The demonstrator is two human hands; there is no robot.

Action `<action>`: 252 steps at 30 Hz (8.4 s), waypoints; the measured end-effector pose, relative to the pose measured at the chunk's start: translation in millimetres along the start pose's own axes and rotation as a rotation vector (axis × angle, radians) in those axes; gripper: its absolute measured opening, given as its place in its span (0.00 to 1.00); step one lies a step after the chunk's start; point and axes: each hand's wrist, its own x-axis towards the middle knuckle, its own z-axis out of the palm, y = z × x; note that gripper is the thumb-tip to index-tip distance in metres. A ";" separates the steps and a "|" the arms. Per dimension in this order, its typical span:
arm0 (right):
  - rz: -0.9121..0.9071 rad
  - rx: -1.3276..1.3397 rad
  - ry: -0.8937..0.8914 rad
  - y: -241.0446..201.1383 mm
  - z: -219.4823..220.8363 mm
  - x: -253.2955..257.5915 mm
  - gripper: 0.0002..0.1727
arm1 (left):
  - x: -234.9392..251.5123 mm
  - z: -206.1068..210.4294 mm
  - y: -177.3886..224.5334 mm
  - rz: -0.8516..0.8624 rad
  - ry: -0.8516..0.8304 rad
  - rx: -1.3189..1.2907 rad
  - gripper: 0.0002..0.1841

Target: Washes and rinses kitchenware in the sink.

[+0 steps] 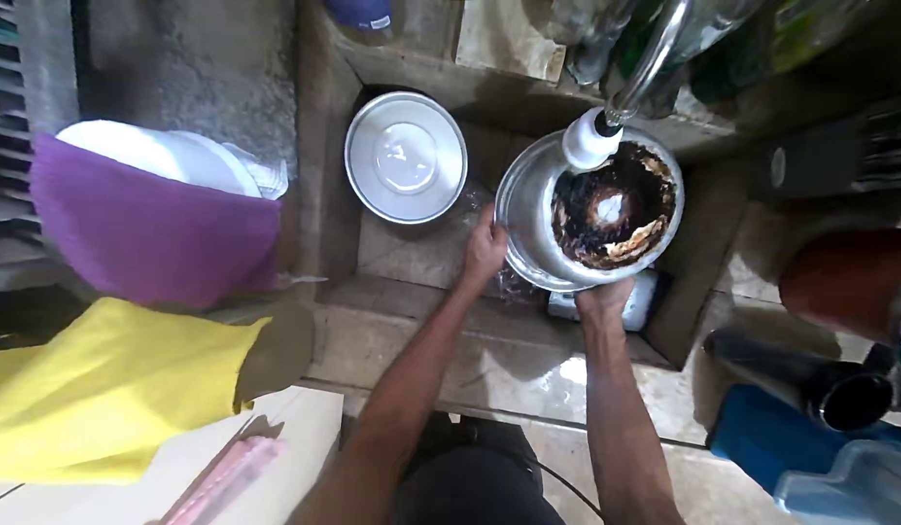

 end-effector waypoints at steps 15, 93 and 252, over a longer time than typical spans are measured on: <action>0.074 0.026 0.106 15.1 -4.3 -4.8 0.23 | -40.1 19.9 -17.3 -0.182 0.042 -0.084 0.27; 0.087 -0.005 -0.060 -2.5 9.4 1.4 0.21 | 6.5 10.9 18.4 0.448 0.214 -0.264 0.28; -0.016 -0.891 -0.585 -119.3 32.2 43.5 0.22 | 126.3 -18.8 96.0 0.617 -0.582 0.530 0.23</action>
